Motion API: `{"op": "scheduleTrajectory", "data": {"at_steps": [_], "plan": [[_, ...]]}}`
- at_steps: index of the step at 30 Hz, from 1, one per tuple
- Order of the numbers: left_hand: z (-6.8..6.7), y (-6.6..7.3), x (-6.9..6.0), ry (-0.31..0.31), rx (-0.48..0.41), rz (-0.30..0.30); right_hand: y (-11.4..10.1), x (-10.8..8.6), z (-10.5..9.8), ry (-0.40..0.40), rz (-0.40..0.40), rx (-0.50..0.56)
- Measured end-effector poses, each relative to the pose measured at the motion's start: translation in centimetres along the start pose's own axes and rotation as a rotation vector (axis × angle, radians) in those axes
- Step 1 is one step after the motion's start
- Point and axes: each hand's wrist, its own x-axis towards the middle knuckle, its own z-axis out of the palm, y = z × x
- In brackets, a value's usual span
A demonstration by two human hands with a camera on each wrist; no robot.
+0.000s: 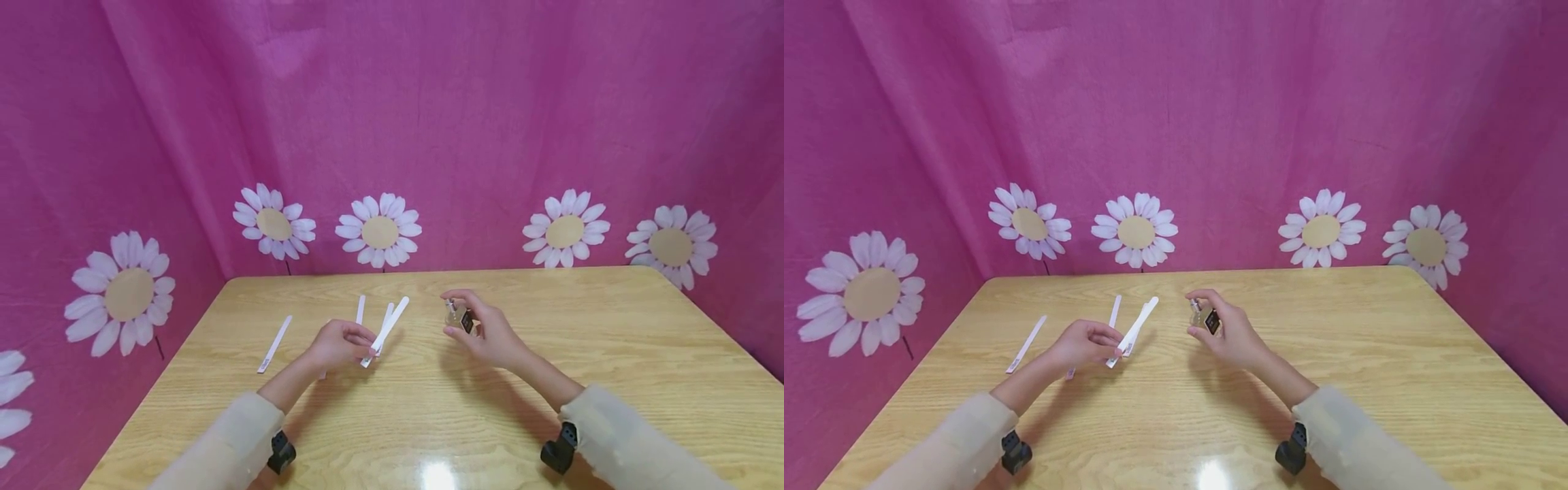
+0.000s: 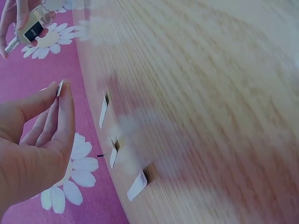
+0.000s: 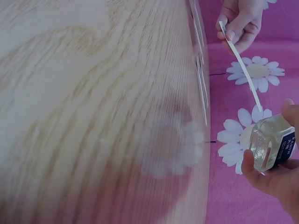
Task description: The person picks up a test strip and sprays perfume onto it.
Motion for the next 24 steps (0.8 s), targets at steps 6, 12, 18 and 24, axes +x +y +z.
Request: {"op": "scheduleTrajectory", "data": {"at_steps": [6, 12, 18, 24], "plan": [[0.2, 0.1, -0.1, 0.003, -0.029, -0.007, -0.3, 0.1, 0.3, 0.004, -0.011, -0.001], [0.3, 0.4, -0.3, 0.015, -0.031, -0.012, -0.5, 0.1, 0.4, 0.026, -0.047, -0.019], [0.4, 0.4, -0.5, 0.005, -0.010, -0.007, -1.1, -0.3, 0.3, 0.022, 0.001, -0.031], [0.5, 0.5, -0.1, -0.007, -0.043, -0.003, -1.3, -0.4, 0.2, 0.091, 0.003, -0.137]]}}
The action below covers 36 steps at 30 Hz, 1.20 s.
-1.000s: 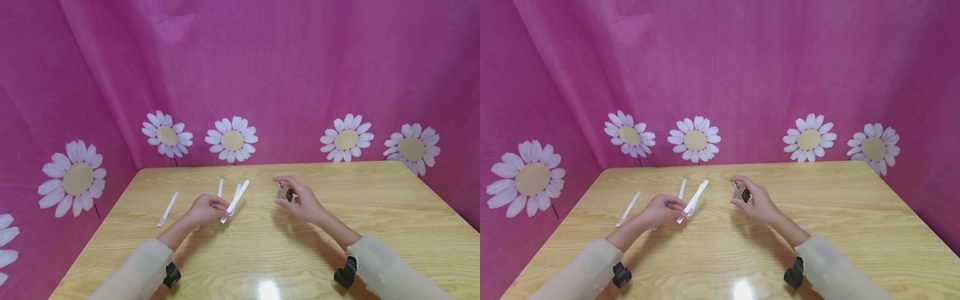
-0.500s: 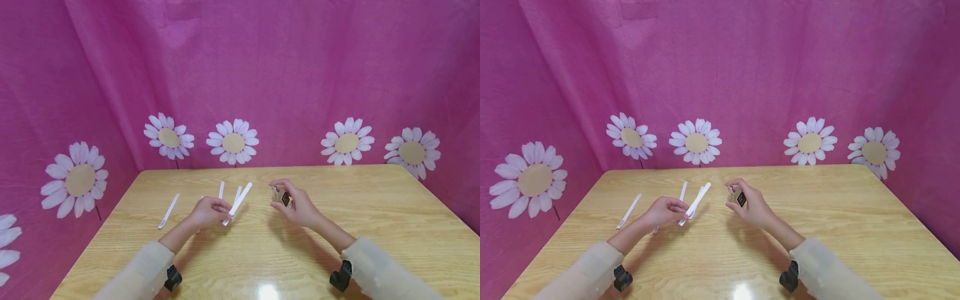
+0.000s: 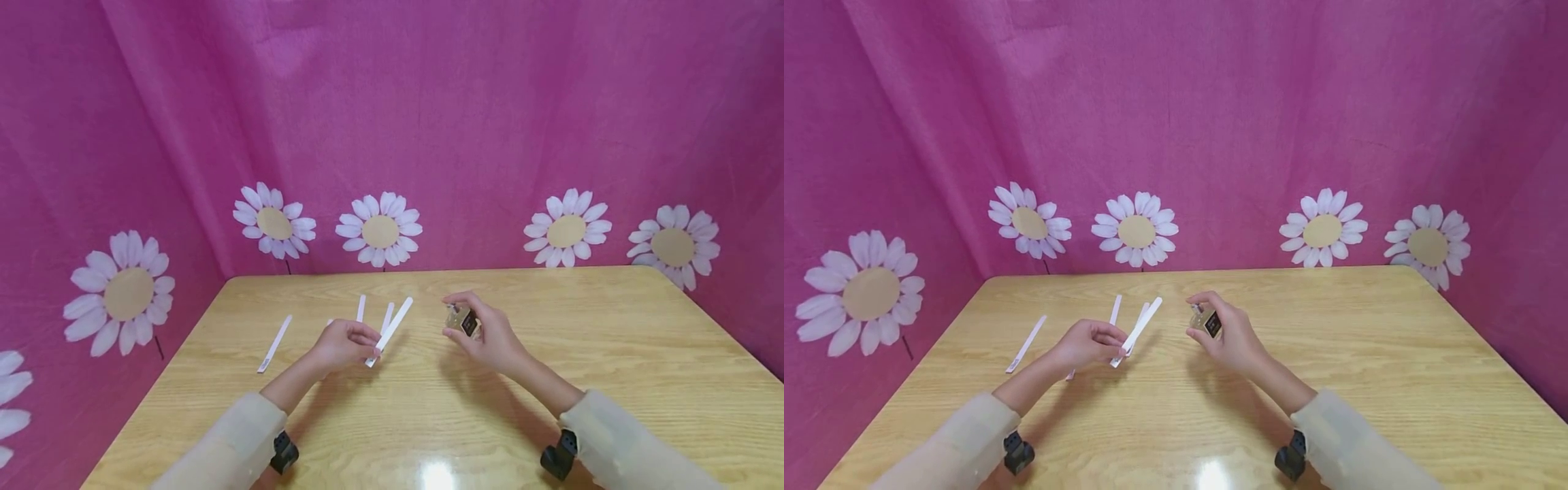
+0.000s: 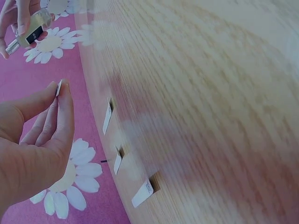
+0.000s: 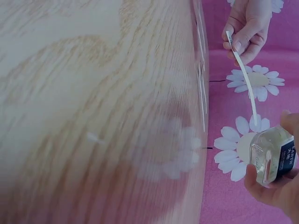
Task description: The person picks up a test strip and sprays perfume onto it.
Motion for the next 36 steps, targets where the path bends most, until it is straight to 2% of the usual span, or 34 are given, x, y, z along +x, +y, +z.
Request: {"op": "scheduleTrajectory", "data": {"at_steps": [4, 7, 11, 17, 29, 36], "plan": [[-0.2, -0.2, 0.1, -0.006, 0.001, 0.011, 0.1, -0.1, -0.1, 0.023, 0.004, 0.008], [-0.5, -0.5, 0.0, 0.024, 0.037, 0.008, 0.3, -0.2, -0.3, 0.013, 0.010, 0.045], [-1.2, -0.8, -0.2, 0.080, 0.108, -0.023, 0.7, -0.5, -0.7, -0.009, 0.011, 0.088], [-2.6, -1.6, -0.8, 0.112, 0.162, -0.066, 1.2, -1.2, -1.3, -0.031, 0.027, 0.102], [-5.2, -3.8, -1.6, 0.163, 0.090, -0.117, 2.2, -2.0, -2.3, 0.026, 0.093, 0.072], [-6.4, -4.7, -1.9, 0.193, 0.074, -0.117, 2.6, -2.5, -2.8, 0.029, 0.115, 0.062]]}}
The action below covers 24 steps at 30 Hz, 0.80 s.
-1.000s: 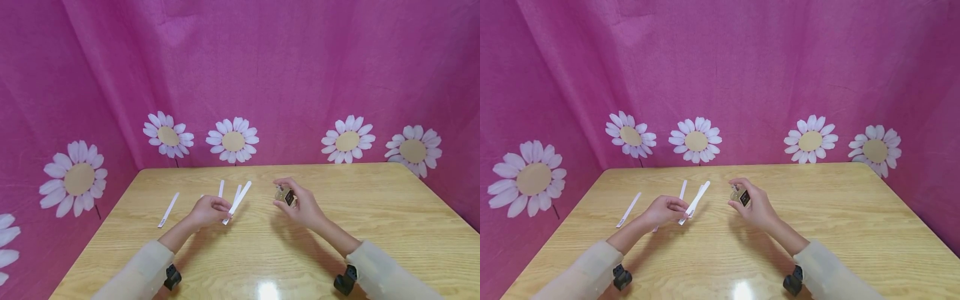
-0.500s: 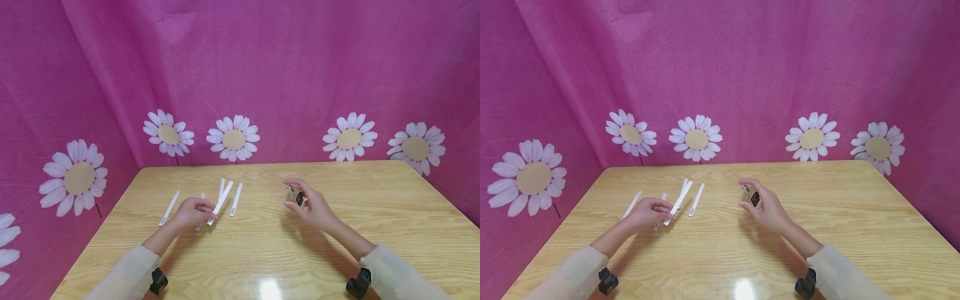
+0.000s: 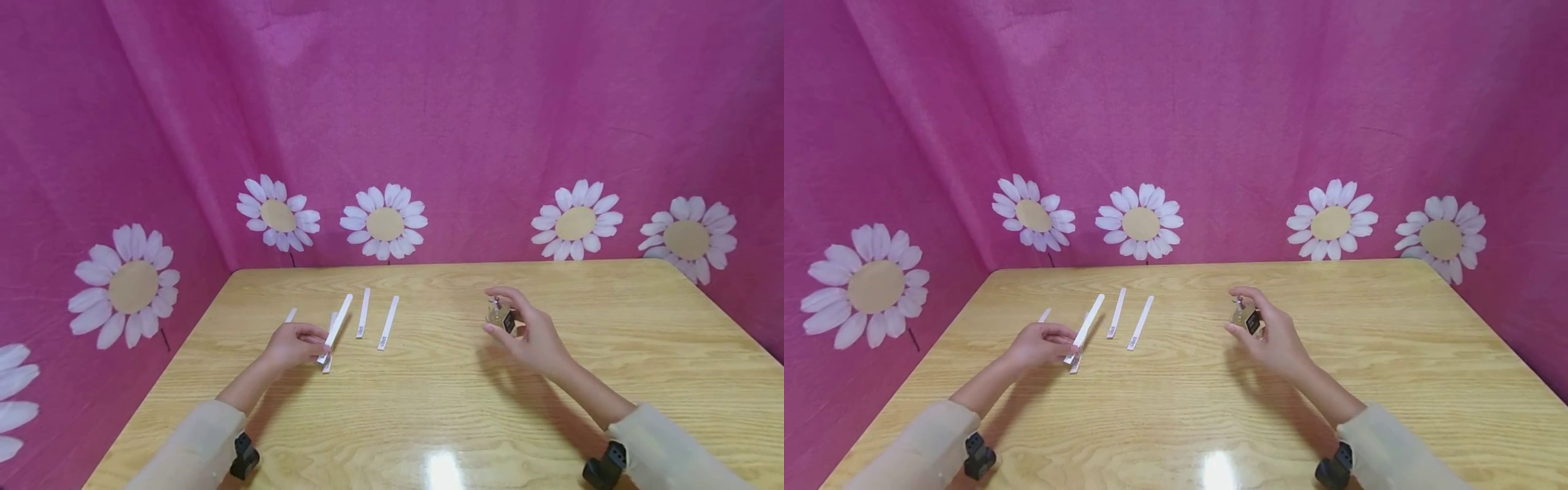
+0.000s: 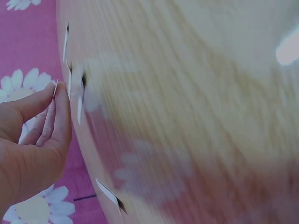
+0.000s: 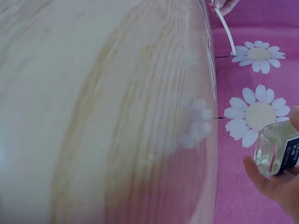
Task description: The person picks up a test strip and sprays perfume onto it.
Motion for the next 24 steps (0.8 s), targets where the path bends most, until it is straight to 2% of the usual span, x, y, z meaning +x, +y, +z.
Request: {"op": "scheduleTrajectory", "data": {"at_steps": [6, 13, 18, 24], "plan": [[-0.8, -0.5, 0.3, 0.027, -0.005, -0.019, 0.5, -0.3, -0.4, -0.003, -0.009, 0.007], [-1.0, -0.8, 0.9, 0.100, 0.012, -0.054, 0.7, -0.8, -0.7, -0.020, -0.009, 0.005], [-0.9, -1.0, 1.7, 0.152, 0.068, -0.061, 0.7, -1.0, -0.8, -0.030, -0.006, 0.010], [-0.9, -0.8, 2.3, 0.212, 0.132, -0.035, 0.8, -1.1, -0.9, -0.034, -0.008, 0.015]]}}
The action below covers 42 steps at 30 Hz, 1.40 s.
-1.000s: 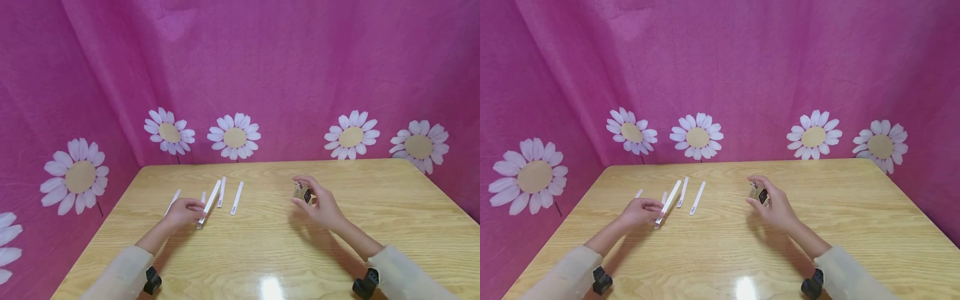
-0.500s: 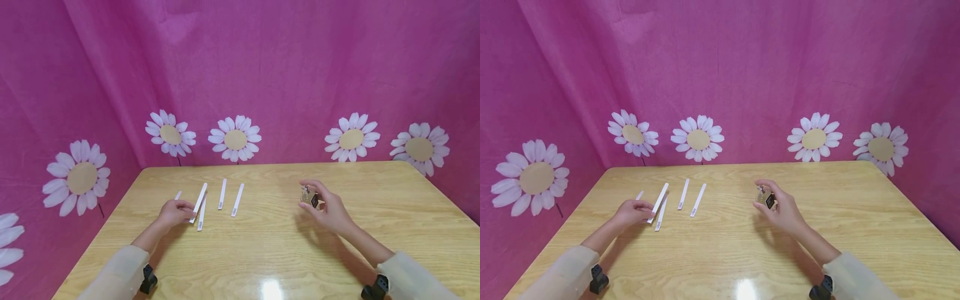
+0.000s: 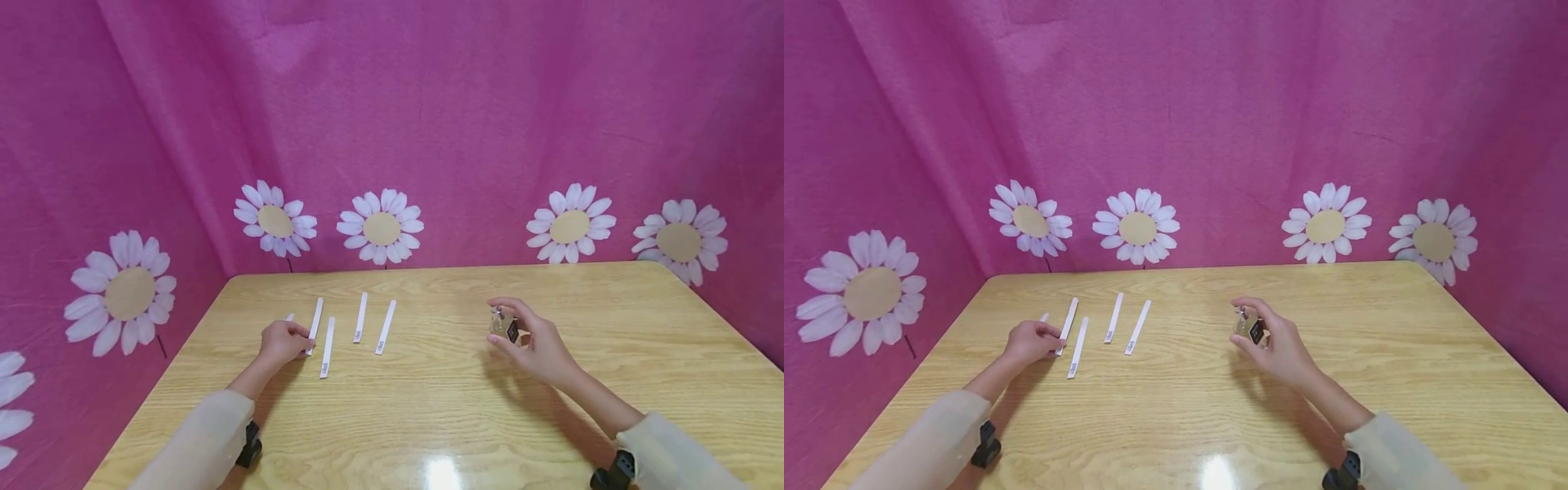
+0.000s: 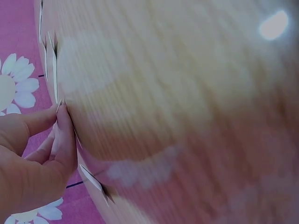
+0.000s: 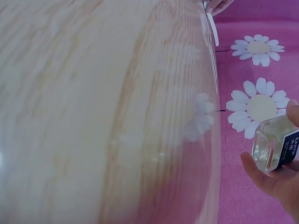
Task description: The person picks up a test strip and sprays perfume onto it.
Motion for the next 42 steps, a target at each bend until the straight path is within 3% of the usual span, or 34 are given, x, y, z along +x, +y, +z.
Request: {"op": "scheduleTrajectory", "data": {"at_steps": [6, 14, 24, 33, 38, 42], "plan": [[-0.3, 0.1, 0.0, 0.050, 0.073, 0.024, -0.1, 0.0, 0.0, -0.006, -0.001, 0.011], [-0.9, 0.2, -0.5, 0.112, 0.323, 0.126, 0.0, -0.1, 0.2, -0.015, 0.012, 0.028], [-0.6, 0.4, -1.4, 0.095, 0.311, 0.209, -0.1, -0.3, -0.2, -0.017, 0.017, 0.013], [0.2, 1.1, -2.7, -0.022, 0.280, 0.288, 0.0, -0.4, -0.3, -0.022, 0.016, 0.016], [0.8, 1.4, -3.5, -0.116, 0.307, 0.240, 0.0, -0.4, -0.5, -0.017, 0.014, 0.007], [1.1, 1.4, -3.8, -0.143, 0.292, 0.190, -0.1, -0.5, -0.6, -0.017, 0.014, -0.001]]}}
